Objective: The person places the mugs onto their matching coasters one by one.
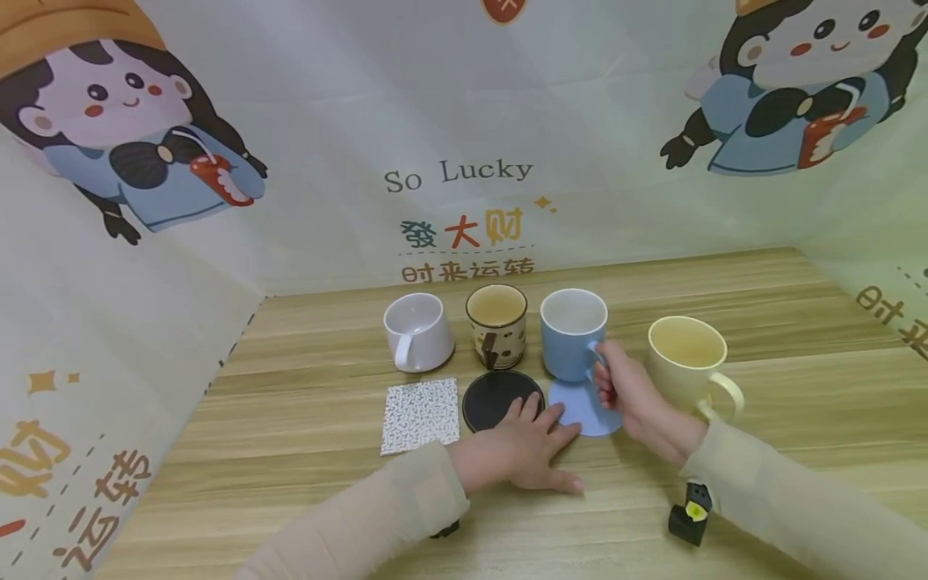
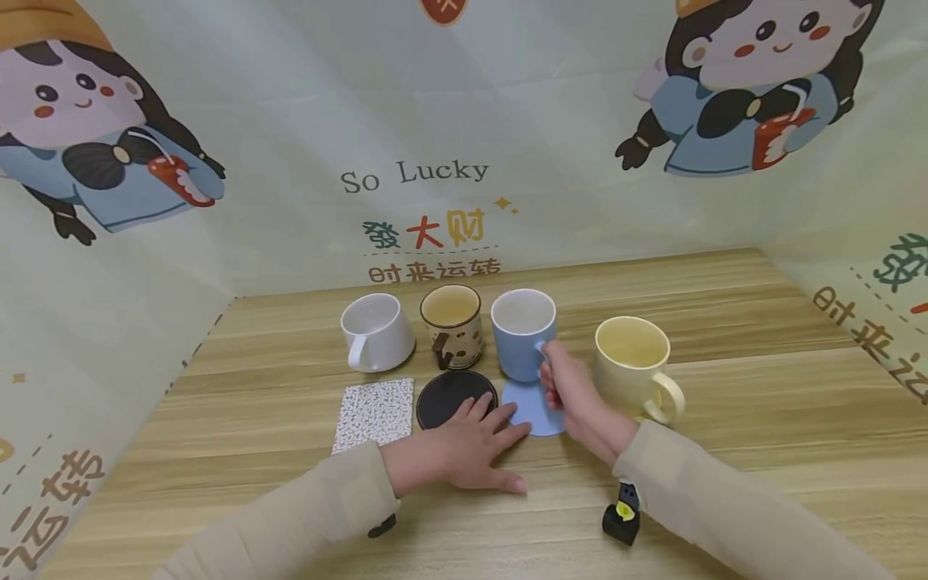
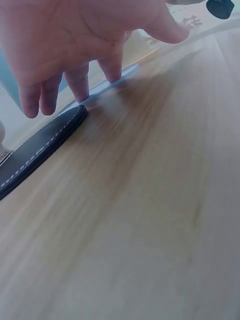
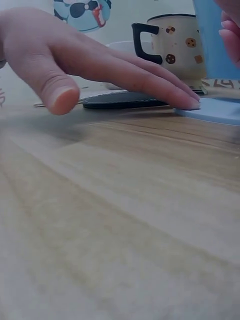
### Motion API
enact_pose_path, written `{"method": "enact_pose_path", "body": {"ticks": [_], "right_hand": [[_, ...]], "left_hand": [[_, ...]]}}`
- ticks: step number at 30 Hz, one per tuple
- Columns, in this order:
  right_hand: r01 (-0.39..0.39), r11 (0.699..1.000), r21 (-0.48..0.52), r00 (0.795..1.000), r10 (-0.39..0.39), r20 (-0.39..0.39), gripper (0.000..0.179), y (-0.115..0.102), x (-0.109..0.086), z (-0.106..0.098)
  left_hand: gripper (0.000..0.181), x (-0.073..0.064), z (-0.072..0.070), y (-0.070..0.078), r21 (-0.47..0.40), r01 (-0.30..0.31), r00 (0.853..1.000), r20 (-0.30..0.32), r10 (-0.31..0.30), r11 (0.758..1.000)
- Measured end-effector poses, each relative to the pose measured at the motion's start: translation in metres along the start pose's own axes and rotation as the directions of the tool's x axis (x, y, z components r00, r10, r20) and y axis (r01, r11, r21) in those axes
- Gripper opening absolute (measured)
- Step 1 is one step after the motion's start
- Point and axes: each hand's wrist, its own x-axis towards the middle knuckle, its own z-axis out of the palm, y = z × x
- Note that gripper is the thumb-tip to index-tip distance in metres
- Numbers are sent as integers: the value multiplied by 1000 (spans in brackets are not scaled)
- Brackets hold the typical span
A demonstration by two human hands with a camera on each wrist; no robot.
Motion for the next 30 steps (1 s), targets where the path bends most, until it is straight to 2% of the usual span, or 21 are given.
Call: {"method": "enact_pose_path", "body": {"ticks": [15,30], "right_hand": [[5,999,-50,999,-2,52,41,5,-21,-4],[-9,998,-66,997,14,77,42,12,-30,-18]], "left_hand": [[76,-7,5,-1,46,6,998,-60,-4,999],[72,-12,2,-2,42,9,999,-51,-7,999]]}}
